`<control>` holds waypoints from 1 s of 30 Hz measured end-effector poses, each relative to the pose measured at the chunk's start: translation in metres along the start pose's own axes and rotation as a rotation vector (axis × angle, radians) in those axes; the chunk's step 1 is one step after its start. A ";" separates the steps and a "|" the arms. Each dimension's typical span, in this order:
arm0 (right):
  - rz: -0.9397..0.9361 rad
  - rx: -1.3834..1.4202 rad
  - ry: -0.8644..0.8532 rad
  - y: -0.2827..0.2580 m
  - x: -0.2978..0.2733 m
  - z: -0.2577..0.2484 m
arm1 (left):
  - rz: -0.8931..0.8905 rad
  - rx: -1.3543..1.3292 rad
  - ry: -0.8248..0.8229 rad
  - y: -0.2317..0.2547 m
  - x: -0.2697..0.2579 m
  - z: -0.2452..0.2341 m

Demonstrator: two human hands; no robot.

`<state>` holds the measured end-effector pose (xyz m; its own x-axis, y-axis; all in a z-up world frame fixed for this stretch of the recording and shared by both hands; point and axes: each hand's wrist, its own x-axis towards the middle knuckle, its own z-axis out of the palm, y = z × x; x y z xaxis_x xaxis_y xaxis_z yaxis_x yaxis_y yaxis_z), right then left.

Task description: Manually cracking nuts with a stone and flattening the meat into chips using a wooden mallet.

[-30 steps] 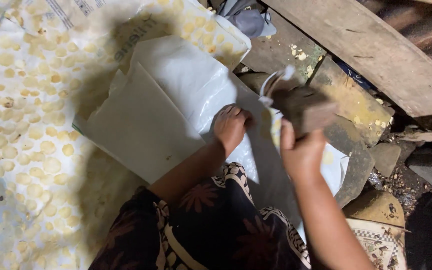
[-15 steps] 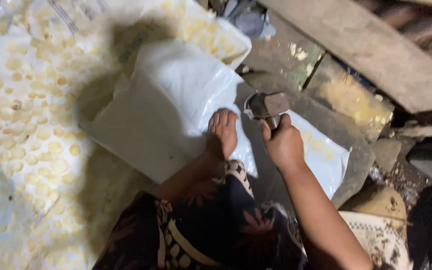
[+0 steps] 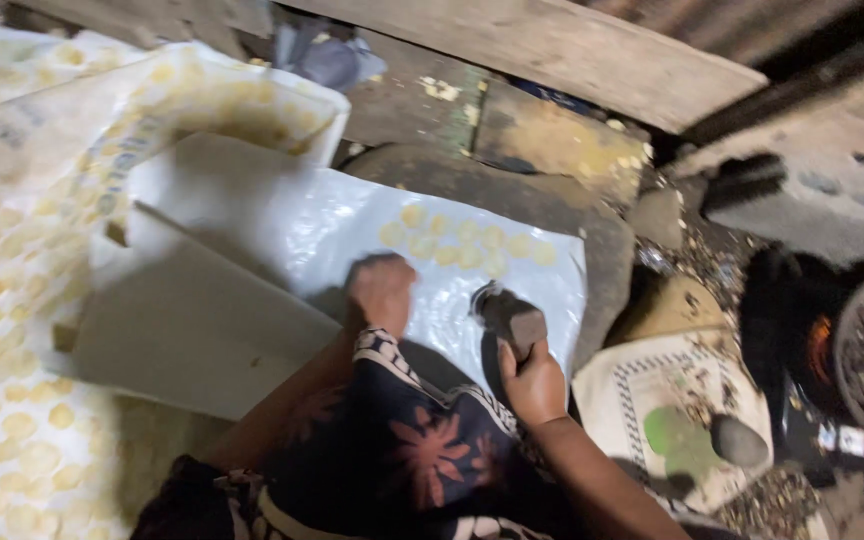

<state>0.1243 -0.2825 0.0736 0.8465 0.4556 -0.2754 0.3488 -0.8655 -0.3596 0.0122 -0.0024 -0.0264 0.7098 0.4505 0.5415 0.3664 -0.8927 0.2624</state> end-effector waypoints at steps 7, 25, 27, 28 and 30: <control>0.023 0.159 0.074 0.005 0.044 -0.061 | 0.416 -0.075 -0.450 0.084 0.029 -0.036; 0.146 -0.442 -0.468 0.157 -0.065 -0.361 | -0.469 -0.861 -0.870 0.050 0.090 -0.201; 0.413 -0.351 -0.258 0.202 -0.123 -0.372 | -0.457 -0.841 -1.122 0.000 0.045 -0.189; 0.413 -0.345 -0.256 0.230 -0.146 -0.360 | -0.452 -0.836 -1.123 0.034 0.054 -0.214; 0.471 -0.055 -0.287 0.287 -0.194 -0.328 | -0.916 -0.663 -1.004 0.099 0.069 -0.267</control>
<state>0.1917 -0.6879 0.3159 0.7754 0.0489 -0.6296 -0.0139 -0.9954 -0.0944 -0.0626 -0.0631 0.2503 0.5982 0.4138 -0.6862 0.7617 -0.0275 0.6474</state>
